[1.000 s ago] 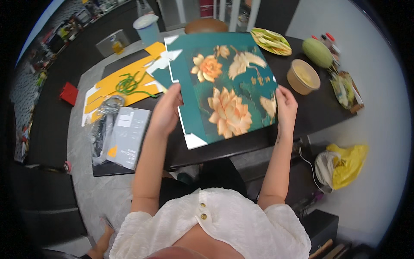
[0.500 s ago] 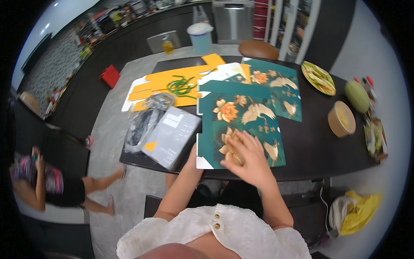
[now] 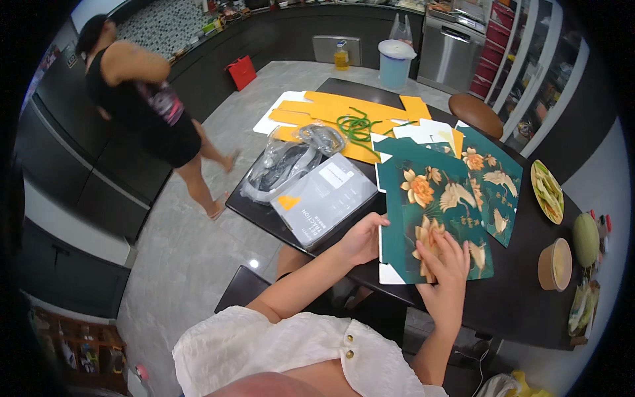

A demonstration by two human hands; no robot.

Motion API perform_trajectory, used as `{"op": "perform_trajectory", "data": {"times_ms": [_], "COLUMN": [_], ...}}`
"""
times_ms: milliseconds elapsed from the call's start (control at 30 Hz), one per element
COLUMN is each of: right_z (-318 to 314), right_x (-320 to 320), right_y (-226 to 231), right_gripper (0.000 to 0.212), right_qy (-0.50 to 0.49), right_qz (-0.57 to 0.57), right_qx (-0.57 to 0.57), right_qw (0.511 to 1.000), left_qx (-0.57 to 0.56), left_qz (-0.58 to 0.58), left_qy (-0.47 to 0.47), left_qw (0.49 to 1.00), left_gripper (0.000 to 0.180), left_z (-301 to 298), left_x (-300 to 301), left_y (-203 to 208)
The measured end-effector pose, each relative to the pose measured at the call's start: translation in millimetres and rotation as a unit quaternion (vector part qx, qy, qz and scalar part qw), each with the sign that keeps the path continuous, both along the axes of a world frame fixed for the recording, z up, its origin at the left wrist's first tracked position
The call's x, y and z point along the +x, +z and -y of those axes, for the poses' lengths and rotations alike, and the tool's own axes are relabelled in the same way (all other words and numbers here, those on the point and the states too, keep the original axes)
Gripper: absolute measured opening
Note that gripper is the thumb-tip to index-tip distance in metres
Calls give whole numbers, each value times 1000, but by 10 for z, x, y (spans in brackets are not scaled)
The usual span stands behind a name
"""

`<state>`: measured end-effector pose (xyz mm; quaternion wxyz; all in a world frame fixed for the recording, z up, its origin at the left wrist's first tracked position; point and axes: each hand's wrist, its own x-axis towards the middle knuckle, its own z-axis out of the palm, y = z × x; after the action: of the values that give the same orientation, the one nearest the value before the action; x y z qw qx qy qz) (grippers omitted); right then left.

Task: The person assembles decorative paper bags by hand, folding the pre-cut paper templates and threading green cord through the holes to create handles.

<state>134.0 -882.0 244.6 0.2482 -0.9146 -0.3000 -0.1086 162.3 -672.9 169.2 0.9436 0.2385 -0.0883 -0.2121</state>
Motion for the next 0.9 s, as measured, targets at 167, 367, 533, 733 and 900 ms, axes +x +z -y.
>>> {"op": "perform_trajectory", "data": {"times_ms": [167, 367, 533, 733, 900], "right_z": [6, -220, -319, -253, -268], "right_x": [-71, -62, -25, -48, -37], "right_y": [65, -139, -58, 43, 56], "right_gripper": [77, 55, 60, 66, 65], "right_qy": [63, -57, -52, -74, -67], "right_qz": [-73, -27, -15, -31, -53], "right_qx": [38, 131, 94, 57, 64], "right_qw": [995, 989, 994, 995, 994], "left_qx": [69, 140, 127, 159, 155], "left_qz": [26, 110, 103, 115, 112], "left_qy": [10, 34, 16, -1, 6], "left_qw": [997, 983, 986, 980, 981], "left_gripper": [65, 74, 85, 86, 84], "left_z": [-6, 151, 14, 44, 33], "left_x": [-98, -12, -68, -77, -139], "left_y": [129, 33, 65, 133, 163]}}
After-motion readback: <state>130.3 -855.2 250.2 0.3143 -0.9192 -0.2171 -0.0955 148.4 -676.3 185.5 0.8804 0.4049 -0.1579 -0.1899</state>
